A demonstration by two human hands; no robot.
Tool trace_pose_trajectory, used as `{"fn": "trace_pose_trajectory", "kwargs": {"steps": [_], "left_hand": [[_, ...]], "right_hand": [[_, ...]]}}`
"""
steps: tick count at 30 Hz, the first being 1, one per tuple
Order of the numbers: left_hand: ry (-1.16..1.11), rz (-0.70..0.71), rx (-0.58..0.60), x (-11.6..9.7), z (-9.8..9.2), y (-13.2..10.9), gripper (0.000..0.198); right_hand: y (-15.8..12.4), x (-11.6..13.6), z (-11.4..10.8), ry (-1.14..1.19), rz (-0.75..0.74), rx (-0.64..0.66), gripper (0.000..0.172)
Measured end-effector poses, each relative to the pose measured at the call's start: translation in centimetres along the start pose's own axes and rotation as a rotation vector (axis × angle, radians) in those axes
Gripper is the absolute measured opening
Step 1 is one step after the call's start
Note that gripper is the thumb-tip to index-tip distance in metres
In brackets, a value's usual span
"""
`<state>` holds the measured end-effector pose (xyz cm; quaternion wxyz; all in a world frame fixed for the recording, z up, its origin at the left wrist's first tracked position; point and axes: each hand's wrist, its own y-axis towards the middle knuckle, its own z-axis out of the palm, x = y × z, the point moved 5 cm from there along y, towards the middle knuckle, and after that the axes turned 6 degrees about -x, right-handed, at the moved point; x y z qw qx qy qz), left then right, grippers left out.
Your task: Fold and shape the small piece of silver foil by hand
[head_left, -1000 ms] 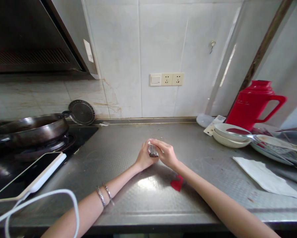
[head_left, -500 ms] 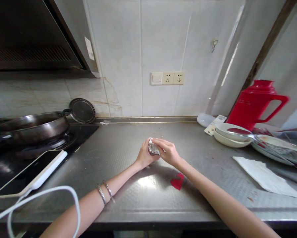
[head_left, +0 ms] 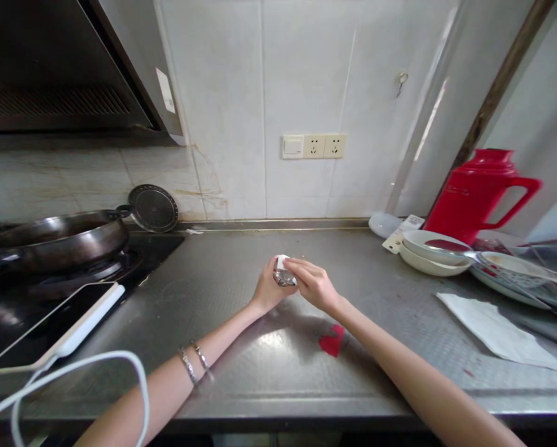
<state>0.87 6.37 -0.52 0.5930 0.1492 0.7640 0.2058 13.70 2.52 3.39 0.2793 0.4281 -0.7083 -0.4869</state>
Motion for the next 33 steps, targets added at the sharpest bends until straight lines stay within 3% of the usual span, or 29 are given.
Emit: {"fn": "trace_pose_trajectory", "kwargs": {"steps": [4,13,18,20,29,33], "left_hand": [[-0.094,0.016,-0.015,-0.7,-0.4,0.8,0.052],[-0.192,-0.129,0.003,-1.0,0.6,0.3,0.059],[-0.138,-0.132,0.026,-1.0,0.5,0.1,0.054],[-0.097,-0.118,0.030,-1.0,0.3,0.2,0.054],[-0.062,-0.121,0.051,-2.1,0.1,0.1,0.057],[-0.055,-0.142,0.051,-1.8,0.2,0.2,0.055]], "right_hand": [[0.4,1.4,-0.1,0.024,-0.110,0.058,0.044],[0.1,-0.3,-0.6,-0.006,-0.046,-0.022,0.044],[0.2,0.6,-0.4,0.042,-0.064,-0.024,0.040],[0.5,0.8,-0.4,0.089,-0.030,-0.027,0.035],[1.6,-1.3,-0.9,0.267,0.377,-0.041,0.018],[1.0,-0.8,-1.0,0.164,0.236,-0.075,0.023]]}}
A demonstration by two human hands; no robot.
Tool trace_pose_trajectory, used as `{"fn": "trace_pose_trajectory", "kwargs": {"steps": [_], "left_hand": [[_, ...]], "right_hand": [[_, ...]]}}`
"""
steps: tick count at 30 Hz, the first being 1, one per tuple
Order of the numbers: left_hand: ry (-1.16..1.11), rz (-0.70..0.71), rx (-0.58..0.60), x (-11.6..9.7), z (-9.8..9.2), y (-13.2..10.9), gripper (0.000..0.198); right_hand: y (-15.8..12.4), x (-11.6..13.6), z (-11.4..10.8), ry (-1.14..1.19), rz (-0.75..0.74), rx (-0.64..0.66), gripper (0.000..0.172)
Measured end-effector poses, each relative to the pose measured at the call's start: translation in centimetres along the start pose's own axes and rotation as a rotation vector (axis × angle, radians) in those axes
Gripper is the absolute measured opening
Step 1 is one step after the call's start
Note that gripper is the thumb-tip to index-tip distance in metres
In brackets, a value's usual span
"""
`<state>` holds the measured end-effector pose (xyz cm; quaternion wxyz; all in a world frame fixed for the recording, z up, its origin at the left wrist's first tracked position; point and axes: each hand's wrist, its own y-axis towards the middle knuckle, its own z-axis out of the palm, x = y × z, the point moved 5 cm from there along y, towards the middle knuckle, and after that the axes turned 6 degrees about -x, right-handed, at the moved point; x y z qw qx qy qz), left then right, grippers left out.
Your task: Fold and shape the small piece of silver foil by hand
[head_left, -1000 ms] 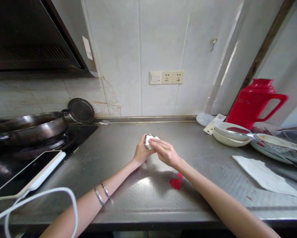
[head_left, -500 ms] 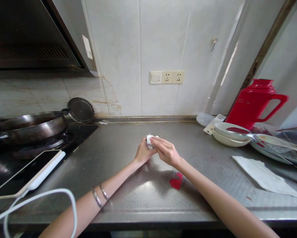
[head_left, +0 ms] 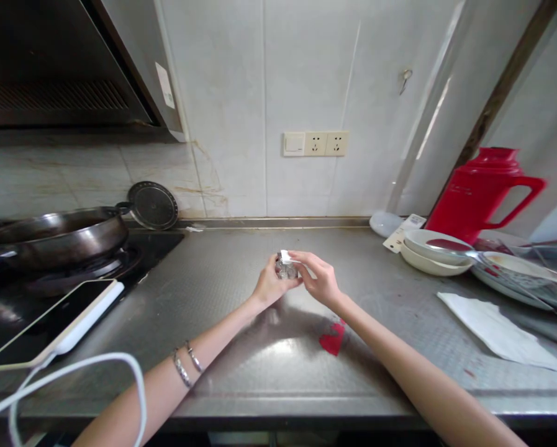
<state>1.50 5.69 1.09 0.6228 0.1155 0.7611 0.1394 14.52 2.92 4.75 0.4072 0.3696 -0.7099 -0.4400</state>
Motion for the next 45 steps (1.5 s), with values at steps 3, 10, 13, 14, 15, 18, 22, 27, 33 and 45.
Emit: {"fn": "trace_pose_trajectory", "kwargs": {"steps": [3,10,13,14,15,18,22,27,33,45], "left_hand": [[-0.019,0.005,0.000,0.0,0.0,0.1,0.053],[-0.012,-0.042,0.035,-0.4,0.2,-0.3,0.055],[-0.006,-0.066,0.042,0.0,0.3,-0.3,0.056],[-0.007,-0.051,0.032,0.1,0.2,-0.2,0.056],[-0.008,-0.029,0.020,0.1,0.2,-0.1,0.055],[0.000,0.047,0.006,0.1,0.0,0.3,0.052],[-0.022,0.043,0.002,0.0,-0.1,0.3,0.049],[-0.037,-0.072,0.023,0.2,0.0,0.0,0.053],[-0.059,-0.001,-0.009,-0.2,-0.2,0.3,0.048],[0.009,0.005,-0.004,-0.7,-0.4,-0.1,0.050]], "right_hand": [[-0.6,0.7,0.3,-0.079,-0.205,0.069,0.030],[0.1,0.4,-0.8,-0.160,-0.249,0.008,0.032],[0.1,0.4,-0.8,-0.153,-0.208,-0.032,0.031],[0.0,0.6,-0.7,-0.144,-0.212,-0.036,0.032],[-0.1,0.8,-0.5,-0.135,-0.225,-0.033,0.033],[-0.5,1.7,0.0,-0.116,-0.288,0.016,0.035],[-0.2,1.5,-0.1,-0.119,-0.287,0.024,0.034],[0.3,0.4,-1.0,-0.130,-0.224,-0.090,0.030],[-0.1,1.1,-0.4,-0.107,-0.271,-0.014,0.036],[0.0,0.1,-0.8,-0.126,-0.155,-0.127,0.029]]}}
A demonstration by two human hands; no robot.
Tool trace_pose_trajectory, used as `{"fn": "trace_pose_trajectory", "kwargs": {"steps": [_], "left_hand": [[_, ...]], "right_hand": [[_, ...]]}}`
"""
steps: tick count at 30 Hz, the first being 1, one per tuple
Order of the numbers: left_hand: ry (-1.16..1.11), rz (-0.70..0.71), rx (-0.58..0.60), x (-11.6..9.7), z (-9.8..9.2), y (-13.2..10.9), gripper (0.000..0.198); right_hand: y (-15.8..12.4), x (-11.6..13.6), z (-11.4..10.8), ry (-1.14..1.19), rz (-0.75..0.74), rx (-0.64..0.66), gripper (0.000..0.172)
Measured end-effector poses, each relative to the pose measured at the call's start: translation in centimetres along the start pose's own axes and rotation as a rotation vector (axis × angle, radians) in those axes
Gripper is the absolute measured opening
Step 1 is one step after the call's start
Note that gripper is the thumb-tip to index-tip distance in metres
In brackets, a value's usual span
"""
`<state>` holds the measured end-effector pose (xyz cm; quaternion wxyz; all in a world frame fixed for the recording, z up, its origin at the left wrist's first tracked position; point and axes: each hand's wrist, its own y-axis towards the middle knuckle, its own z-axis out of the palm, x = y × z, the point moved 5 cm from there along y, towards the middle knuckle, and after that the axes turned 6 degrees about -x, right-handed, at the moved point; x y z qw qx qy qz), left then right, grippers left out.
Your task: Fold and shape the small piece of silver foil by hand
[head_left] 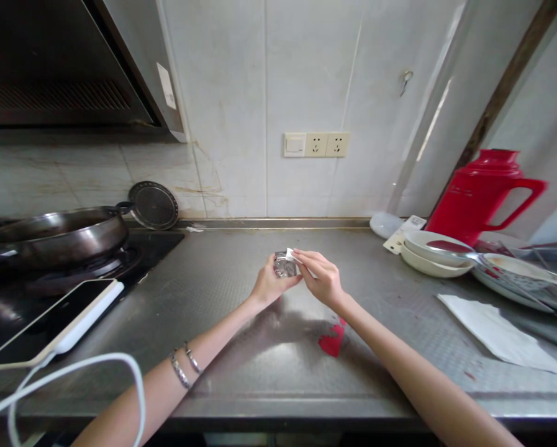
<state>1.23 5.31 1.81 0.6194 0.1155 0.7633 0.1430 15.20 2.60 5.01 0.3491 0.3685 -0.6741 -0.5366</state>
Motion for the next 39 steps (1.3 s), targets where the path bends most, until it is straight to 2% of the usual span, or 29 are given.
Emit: {"fn": "trace_pose_trajectory", "kwargs": {"steps": [4,7,14,18,25,27,33,35,39], "left_hand": [[0.074,0.053,-0.012,0.3,-0.1,0.2,0.052],[0.100,0.060,-0.008,0.5,0.0,0.1,0.051],[0.091,0.037,-0.012,0.1,0.1,-0.2,0.051],[0.124,0.025,-0.006,0.1,0.1,-0.2,0.052],[0.163,0.053,0.011,0.4,0.2,-0.2,0.051],[0.178,0.047,0.008,0.4,0.2,-0.3,0.052],[0.157,0.055,0.052,0.0,0.6,-0.7,0.057],[0.175,0.056,0.052,0.0,0.6,-0.7,0.057],[0.187,0.121,0.057,0.3,0.7,-0.6,0.053]], "right_hand": [[-0.3,1.0,0.3,0.018,-0.118,0.081,0.039],[-0.3,1.4,0.5,0.031,-0.156,0.132,0.039],[0.2,0.0,0.3,0.023,0.055,0.041,0.025],[-0.1,0.0,0.3,0.001,0.149,0.014,0.024],[-0.4,1.8,0.8,0.061,-0.090,0.083,0.035],[-0.3,1.5,0.8,0.050,-0.088,0.087,0.033],[-0.1,-0.6,0.2,-0.041,0.107,-0.017,0.021],[-0.1,-0.3,0.3,-0.032,0.088,-0.002,0.024],[-0.3,1.7,0.8,0.037,-0.047,0.080,0.031]]}}
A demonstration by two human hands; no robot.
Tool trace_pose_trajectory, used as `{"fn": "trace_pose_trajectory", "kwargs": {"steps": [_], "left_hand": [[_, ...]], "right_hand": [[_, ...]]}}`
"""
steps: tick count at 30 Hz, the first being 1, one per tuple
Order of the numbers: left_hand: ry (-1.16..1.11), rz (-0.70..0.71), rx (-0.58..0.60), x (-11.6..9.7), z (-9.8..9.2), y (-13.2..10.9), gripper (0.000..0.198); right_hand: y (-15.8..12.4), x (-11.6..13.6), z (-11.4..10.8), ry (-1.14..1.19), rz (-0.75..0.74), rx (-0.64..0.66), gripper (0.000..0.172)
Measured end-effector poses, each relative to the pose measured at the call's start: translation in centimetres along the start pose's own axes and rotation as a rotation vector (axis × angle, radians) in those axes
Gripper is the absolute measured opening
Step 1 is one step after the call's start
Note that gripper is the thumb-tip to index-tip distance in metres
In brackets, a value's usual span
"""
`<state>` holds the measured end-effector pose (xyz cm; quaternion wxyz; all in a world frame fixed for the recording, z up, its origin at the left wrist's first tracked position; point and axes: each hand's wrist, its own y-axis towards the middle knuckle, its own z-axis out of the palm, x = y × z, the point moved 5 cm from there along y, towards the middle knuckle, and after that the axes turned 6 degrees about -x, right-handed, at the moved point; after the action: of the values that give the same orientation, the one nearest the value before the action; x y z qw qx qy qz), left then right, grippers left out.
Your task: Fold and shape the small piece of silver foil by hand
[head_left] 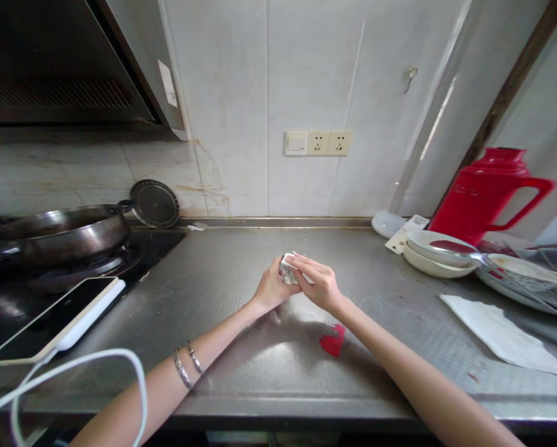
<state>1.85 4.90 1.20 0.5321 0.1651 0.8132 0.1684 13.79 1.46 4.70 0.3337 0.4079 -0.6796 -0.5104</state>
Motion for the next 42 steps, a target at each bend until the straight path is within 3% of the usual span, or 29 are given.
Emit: {"fn": "trace_pose_trajectory", "kwargs": {"steps": [5,13,25,28,33,38,42], "left_hand": [[0.015,0.054,0.013,0.7,0.3,0.2,0.030],[-0.014,-0.108,-0.022,0.6,-0.2,0.3,0.053],[-0.070,-0.033,-0.056,0.9,-0.5,0.7,0.045],[-0.068,-0.018,-0.060,0.2,-0.5,0.5,0.048],[-0.070,-0.024,-0.052,-0.2,-0.5,0.1,0.055],[-0.119,-0.070,-0.008,0.0,-0.4,0.0,0.055],[-0.273,-0.227,0.048,0.4,-0.1,0.2,0.055]], "right_hand": [[-0.5,1.1,1.0,0.042,-0.085,0.134,0.036],[0.0,-1.2,-0.1,-0.016,0.112,-0.020,0.029],[-0.5,0.3,0.1,0.036,-0.113,0.120,0.035],[-0.2,-0.5,-0.2,0.035,0.008,0.060,0.031],[-0.3,-2.6,-0.4,-0.007,0.343,-0.040,0.021],[-0.8,-3.8,-0.3,0.094,0.633,-0.079,0.022],[-0.8,-3.7,0.3,0.252,0.663,0.084,0.029]]}}
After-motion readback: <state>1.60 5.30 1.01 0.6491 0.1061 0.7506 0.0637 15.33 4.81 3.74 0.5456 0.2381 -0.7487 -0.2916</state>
